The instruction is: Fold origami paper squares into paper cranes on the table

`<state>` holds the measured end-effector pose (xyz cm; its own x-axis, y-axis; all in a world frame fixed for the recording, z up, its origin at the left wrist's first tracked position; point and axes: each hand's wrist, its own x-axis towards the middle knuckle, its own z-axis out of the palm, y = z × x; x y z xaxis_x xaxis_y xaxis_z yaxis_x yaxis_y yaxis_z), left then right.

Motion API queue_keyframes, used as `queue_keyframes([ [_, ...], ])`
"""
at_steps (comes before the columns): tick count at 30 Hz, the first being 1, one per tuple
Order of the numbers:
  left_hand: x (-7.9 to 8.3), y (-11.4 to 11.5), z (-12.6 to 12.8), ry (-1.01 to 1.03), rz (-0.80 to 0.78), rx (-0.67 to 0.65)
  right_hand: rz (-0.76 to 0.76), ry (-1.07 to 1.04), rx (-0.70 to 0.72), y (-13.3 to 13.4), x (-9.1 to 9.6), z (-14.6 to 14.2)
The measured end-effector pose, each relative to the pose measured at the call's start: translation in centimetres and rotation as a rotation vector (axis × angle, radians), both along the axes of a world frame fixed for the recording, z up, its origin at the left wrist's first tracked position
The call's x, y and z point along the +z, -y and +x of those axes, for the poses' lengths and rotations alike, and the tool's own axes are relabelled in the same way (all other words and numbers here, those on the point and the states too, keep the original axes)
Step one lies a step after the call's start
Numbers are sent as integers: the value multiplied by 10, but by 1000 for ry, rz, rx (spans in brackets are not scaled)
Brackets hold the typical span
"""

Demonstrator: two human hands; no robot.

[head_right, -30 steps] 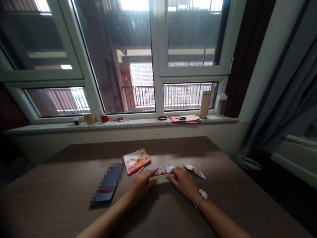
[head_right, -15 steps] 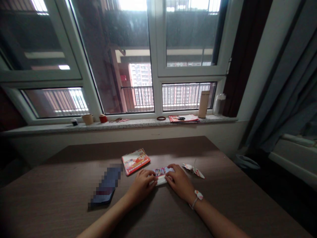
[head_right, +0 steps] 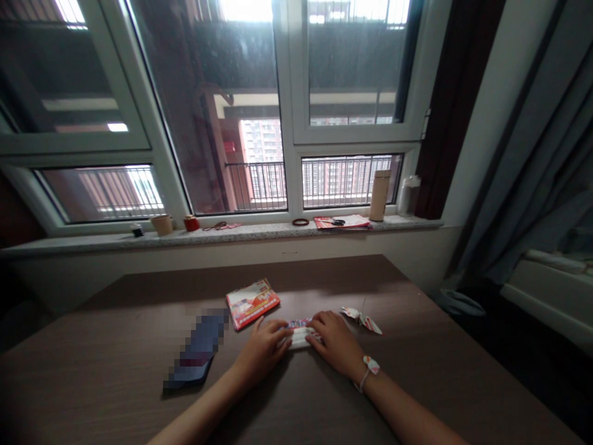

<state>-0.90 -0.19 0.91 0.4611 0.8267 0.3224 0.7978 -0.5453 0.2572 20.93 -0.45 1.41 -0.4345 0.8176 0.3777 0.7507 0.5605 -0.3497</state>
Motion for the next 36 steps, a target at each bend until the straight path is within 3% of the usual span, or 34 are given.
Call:
queue_keyframes([
  [17,7,-1,5,-68,-45,66,19,18,-27,-4,-9,-1],
  [29,1,-13,2,-58,-24,42,27,34,-55,-5,-8,-4],
  [36,2,-5,0,-49,8,8,15,14,-62,0,-6,-2],
])
